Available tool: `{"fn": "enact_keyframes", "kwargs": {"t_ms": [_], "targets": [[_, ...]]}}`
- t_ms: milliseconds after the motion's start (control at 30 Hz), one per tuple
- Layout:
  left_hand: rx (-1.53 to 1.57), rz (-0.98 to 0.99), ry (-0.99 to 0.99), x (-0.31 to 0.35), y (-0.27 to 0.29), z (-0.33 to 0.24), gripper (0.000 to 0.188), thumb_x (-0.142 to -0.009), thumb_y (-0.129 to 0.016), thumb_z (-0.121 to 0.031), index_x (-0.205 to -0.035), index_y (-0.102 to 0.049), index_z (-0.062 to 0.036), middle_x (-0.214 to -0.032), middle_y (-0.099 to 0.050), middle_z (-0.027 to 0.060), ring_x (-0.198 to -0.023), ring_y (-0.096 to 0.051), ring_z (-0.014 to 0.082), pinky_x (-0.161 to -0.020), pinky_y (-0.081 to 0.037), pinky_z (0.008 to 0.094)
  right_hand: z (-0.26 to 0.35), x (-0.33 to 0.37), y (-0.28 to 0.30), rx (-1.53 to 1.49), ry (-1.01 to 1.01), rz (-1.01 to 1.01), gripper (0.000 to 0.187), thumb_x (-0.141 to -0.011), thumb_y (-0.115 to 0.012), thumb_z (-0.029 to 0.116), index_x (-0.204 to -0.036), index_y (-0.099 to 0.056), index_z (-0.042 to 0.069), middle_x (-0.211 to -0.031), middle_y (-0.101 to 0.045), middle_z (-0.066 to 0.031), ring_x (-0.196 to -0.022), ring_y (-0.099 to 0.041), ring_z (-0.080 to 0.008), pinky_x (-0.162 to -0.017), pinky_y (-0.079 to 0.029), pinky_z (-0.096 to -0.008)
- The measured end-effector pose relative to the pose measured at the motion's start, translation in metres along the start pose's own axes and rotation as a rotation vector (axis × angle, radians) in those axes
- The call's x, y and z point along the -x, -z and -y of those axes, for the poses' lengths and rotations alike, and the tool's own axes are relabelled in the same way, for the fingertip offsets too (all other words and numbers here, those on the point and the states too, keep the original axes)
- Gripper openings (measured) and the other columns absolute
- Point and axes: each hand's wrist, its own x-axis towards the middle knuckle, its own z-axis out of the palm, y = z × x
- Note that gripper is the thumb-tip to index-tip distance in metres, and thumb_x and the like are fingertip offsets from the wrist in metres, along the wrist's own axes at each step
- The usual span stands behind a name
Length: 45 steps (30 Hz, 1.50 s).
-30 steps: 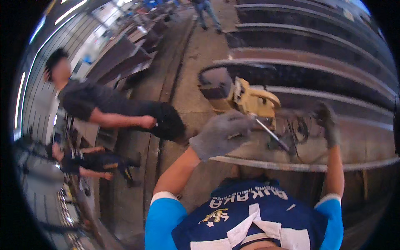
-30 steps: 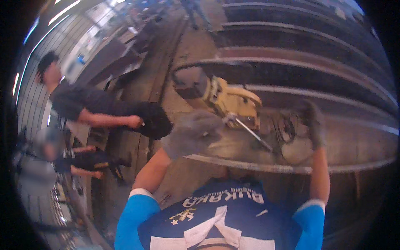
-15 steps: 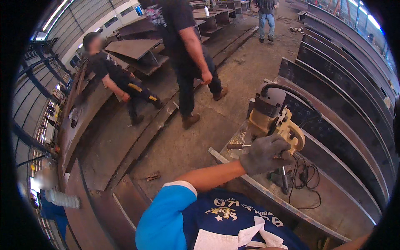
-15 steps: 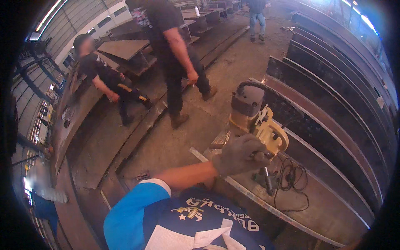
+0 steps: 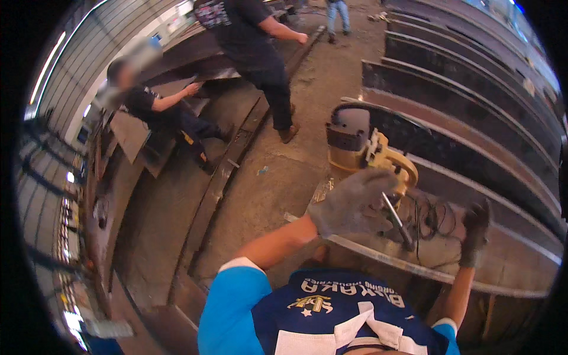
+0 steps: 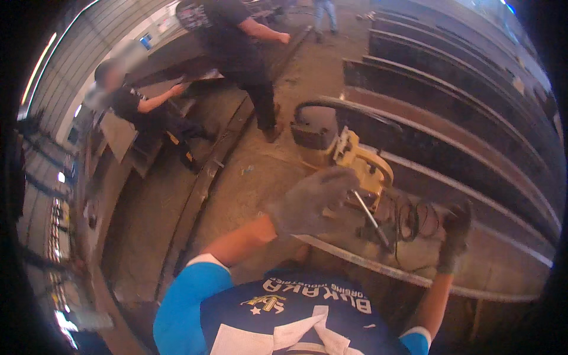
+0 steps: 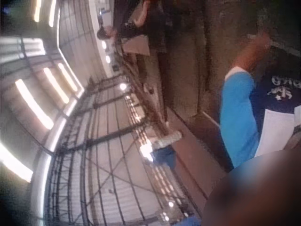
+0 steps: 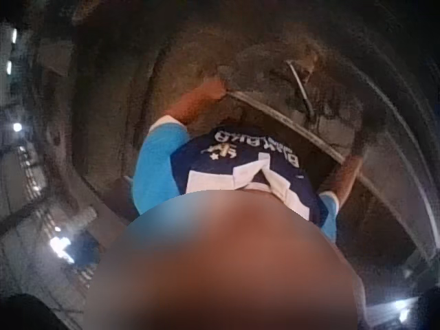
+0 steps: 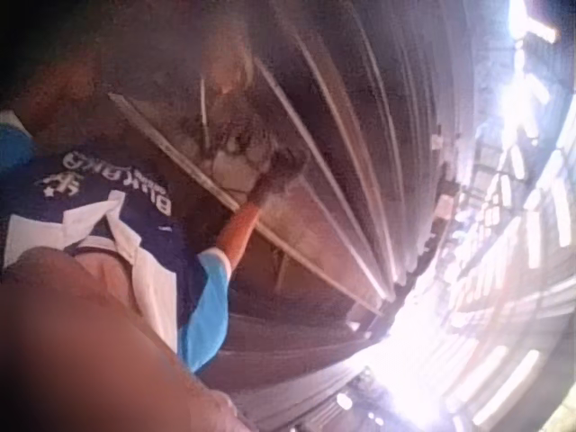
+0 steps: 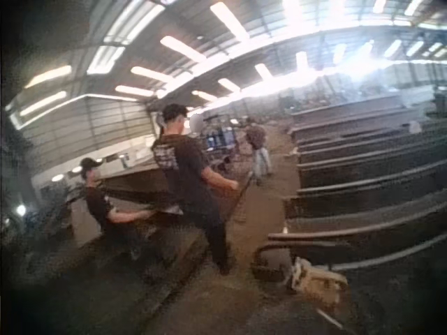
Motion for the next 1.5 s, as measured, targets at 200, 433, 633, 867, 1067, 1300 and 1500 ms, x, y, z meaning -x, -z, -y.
{"fn": "enact_keyframes", "kwargs": {"t_ms": [200,433,633,867,1067,1300,1500], "targets": [[-0.387,-0.263,0.141,0.013,-0.024,-0.005,0.043,-0.075,-0.096,-0.021,-0.112,-0.076,-0.0121,-0.118,-0.073,0.0092,-0.09,-0.072,0.0267,-0.079,-0.061,0.041,-0.004,0.017,-0.113,0.313,-0.589,0.085,0.041,-0.112,-0.049,0.026,-0.147,-0.062,0.008,-0.123,-0.068,-0.0046,-0.109,-0.066,-0.0154,-0.097,-0.054,-0.0307],[-0.198,0.282,0.084,-0.037,0.015,-0.039,0.048,-0.076,-0.096,-0.008,-0.119,-0.075,-0.006,-0.116,-0.074,0.0122,-0.094,-0.072,0.0203,-0.076,-0.059,0.031,-0.006,0.007,-0.058,0.388,-0.354,0.008,0.041,-0.111,-0.045,0.022,-0.145,-0.062,0.01,-0.119,-0.068,-0.005,-0.105,-0.067,-0.0186,-0.094,-0.055,-0.0325],[-0.032,-0.339,0.209,-0.007,-0.029,-0.02,0.054,-0.074,-0.096,-0.006,-0.121,-0.07,-0.0068,-0.111,-0.073,0.0118,-0.102,-0.07,0.0251,-0.085,-0.057,0.0372,-0.016,0.011,-0.011,0.606,-0.546,-0.078,0.043,-0.106,-0.045,0.024,-0.142,-0.064,0.011,-0.111,-0.069,-0.0061,-0.095,-0.067,-0.0175,-0.085,-0.056,-0.0343],[-0.508,-0.143,-0.017,0.003,-0.015,-0.002,0.047,-0.072,-0.093,-0.002,-0.111,-0.068,-0.0072,-0.109,-0.076,0.0123,-0.102,-0.071,0.0316,-0.093,-0.056,0.0436,-0.085,0.022,0.088,0.735,-0.569,-0.11,0.038,-0.103,-0.044,0.02,-0.121,-0.076,0.011,-0.122,-0.076,-0.0101,-0.113,-0.069,-0.0252,-0.099,-0.053,-0.0379],[-0.311,-0.164,-0.015,-0.011,-0.024,-0.012,0.049,-0.071,-0.096,-0.004,-0.111,-0.068,-0.0063,-0.114,-0.076,0.0115,-0.109,-0.07,0.0315,-0.097,-0.054,0.0452,-0.172,0.011,0.053,1.14,-0.655,0.302,0.033,-0.096,-0.055,0.018,-0.119,-0.078,0.011,-0.128,-0.075,-0.0147,-0.12,-0.071,-0.0336,-0.104,-0.053,-0.0436],[-0.394,-0.242,0.083,0.003,-0.028,-0.01,0.048,-0.074,-0.094,-0.005,-0.116,-0.07,-0.0077,-0.114,-0.076,0.0119,-0.113,-0.071,0.0323,-0.099,-0.054,0.0456,-0.174,0.011,-0.025,1.485,-0.828,0.343,0.045,-0.093,-0.062,0.037,-0.128,-0.077,0.012,-0.135,-0.073,-0.0157,-0.123,-0.07,-0.037,-0.102,-0.055,-0.0477],[-0.352,0.062,-0.108,-0.021,0.006,-0.009,0.049,-0.071,-0.094,-0.002,-0.115,-0.072,-0.0072,-0.115,-0.076,0.014,-0.109,-0.074,0.0321,-0.092,-0.059,0.0432,-0.199,0.013,0.012,1.525,-0.884,0.447,0.04,-0.096,-0.062,0.034,-0.124,-0.078,0.011,-0.134,-0.073,-0.0164,-0.125,-0.069,-0.0361,-0.103,-0.054,-0.0475]]}}
